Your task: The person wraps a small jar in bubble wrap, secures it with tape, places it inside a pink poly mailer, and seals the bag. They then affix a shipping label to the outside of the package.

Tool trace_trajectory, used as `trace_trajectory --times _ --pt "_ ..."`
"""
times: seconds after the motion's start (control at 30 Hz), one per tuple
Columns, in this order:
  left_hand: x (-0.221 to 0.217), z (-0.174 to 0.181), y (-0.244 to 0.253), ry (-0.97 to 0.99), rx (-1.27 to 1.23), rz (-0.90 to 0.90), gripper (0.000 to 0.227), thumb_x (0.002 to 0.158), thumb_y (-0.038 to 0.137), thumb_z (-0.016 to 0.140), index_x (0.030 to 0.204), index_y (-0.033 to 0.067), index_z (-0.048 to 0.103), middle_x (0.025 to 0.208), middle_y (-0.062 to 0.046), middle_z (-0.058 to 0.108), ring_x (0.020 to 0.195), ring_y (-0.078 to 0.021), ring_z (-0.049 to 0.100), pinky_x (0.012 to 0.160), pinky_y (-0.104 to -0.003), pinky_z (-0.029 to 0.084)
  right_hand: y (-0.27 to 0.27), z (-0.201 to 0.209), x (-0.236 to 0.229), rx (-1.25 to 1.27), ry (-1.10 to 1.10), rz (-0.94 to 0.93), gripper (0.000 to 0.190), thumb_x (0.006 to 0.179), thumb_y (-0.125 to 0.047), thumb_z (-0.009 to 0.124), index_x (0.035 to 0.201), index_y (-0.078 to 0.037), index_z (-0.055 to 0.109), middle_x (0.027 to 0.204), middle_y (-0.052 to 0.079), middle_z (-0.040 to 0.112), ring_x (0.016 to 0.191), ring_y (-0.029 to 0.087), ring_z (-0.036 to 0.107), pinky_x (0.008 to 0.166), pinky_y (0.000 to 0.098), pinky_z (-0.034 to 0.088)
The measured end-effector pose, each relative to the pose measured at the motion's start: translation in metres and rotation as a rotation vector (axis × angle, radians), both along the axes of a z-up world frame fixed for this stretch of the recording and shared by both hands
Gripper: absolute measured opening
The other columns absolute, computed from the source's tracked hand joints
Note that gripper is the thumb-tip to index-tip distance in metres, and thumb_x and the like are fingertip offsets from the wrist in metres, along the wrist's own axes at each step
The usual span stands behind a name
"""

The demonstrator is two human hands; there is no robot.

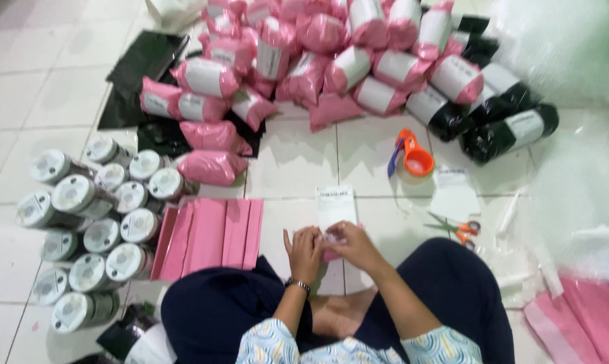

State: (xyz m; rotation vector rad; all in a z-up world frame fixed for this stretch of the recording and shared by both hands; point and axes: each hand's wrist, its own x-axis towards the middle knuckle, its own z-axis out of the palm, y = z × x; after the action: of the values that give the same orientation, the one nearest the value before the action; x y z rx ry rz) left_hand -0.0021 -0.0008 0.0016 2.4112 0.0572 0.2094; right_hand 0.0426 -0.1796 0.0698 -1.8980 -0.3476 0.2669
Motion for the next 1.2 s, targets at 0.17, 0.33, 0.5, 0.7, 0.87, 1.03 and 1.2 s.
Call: trace_trajectory --times 0.17,0.33,0.5,0.7,0.87,1.03,1.2 --pt "0.001 0.018 -0.003 -0.033 -0.059 -0.026 0.022 0.106 0.035 0.049 0.097 0.0225 0.064 0.11 0.005 0.077 0.125 -0.0185 0.063 0.13 -0.059 0.003 0.004 0.007 0.008 -0.141 0.18 0.002 0.028 0.073 -0.016 0.1 0.092 -0.016 0.079 0.099 -0.003 0.074 0.085 0.012 0.065 0.081 0.0254 0.056" --pt "0.002 0.019 -0.005 -0.048 -0.069 -0.04 0.019 0.102 0.034 0.052 0.095 0.0235 0.067 0.113 0.008 0.081 0.128 -0.0173 0.063 0.13 -0.059 0.004 -0.001 0.027 0.011 -0.107 0.329 -0.085 0.007 0.086 -0.015 0.088 0.089 -0.014 0.081 0.096 -0.003 0.077 0.089 0.011 0.069 0.084 0.0256 0.055" --pt "0.005 0.015 -0.005 -0.028 -0.048 -0.038 0.015 0.096 0.032 0.055 0.093 0.0217 0.066 0.11 0.005 0.082 0.124 -0.0186 0.065 0.131 -0.059 0.007 -0.005 0.034 0.014 -0.037 0.486 -0.157 0.007 0.088 -0.01 0.084 0.093 -0.012 0.08 0.09 0.0 0.079 0.09 0.011 0.072 0.087 0.0261 0.054" --pt "0.007 -0.005 -0.012 -0.077 0.064 0.06 0.014 0.084 0.036 0.066 0.084 0.0235 0.059 0.088 0.004 0.068 0.098 -0.019 0.067 0.126 -0.052 0.021 -0.038 -0.063 0.052 -0.152 0.095 -0.316 0.01 0.082 -0.024 0.08 0.081 -0.016 0.074 0.072 -0.002 0.074 0.07 0.009 0.064 0.069 0.0309 0.05" --pt "0.018 0.005 -0.019 0.087 0.13 0.114 0.019 0.092 0.045 0.063 0.09 0.0265 0.061 0.101 0.008 0.077 0.127 -0.016 0.061 0.131 -0.057 0.014 -0.075 0.001 0.09 -0.145 0.132 -0.419 0.005 0.089 -0.011 0.08 0.088 -0.006 0.077 0.075 0.013 0.078 0.07 0.021 0.078 0.068 0.0335 0.06" --pt "0.031 0.001 -0.02 0.12 0.158 0.125 0.017 0.093 0.048 0.063 0.095 0.0314 0.065 0.104 0.013 0.078 0.128 -0.0116 0.06 0.131 -0.056 0.014 -0.114 0.017 0.129 -0.328 0.03 -0.43 0.008 0.083 -0.021 0.081 0.085 -0.013 0.077 0.066 0.006 0.075 0.069 0.023 0.077 0.071 0.0373 0.058" --pt "0.03 0.001 -0.017 0.082 0.166 0.109 0.014 0.091 0.046 0.065 0.095 0.0322 0.067 0.106 0.014 0.079 0.125 -0.0115 0.063 0.131 -0.057 0.016 -0.163 0.011 0.156 -0.486 -0.112 -0.391 0.021 0.087 -0.027 0.082 0.096 -0.008 0.082 0.09 0.021 0.08 0.094 0.045 0.077 0.086 0.0534 0.059"
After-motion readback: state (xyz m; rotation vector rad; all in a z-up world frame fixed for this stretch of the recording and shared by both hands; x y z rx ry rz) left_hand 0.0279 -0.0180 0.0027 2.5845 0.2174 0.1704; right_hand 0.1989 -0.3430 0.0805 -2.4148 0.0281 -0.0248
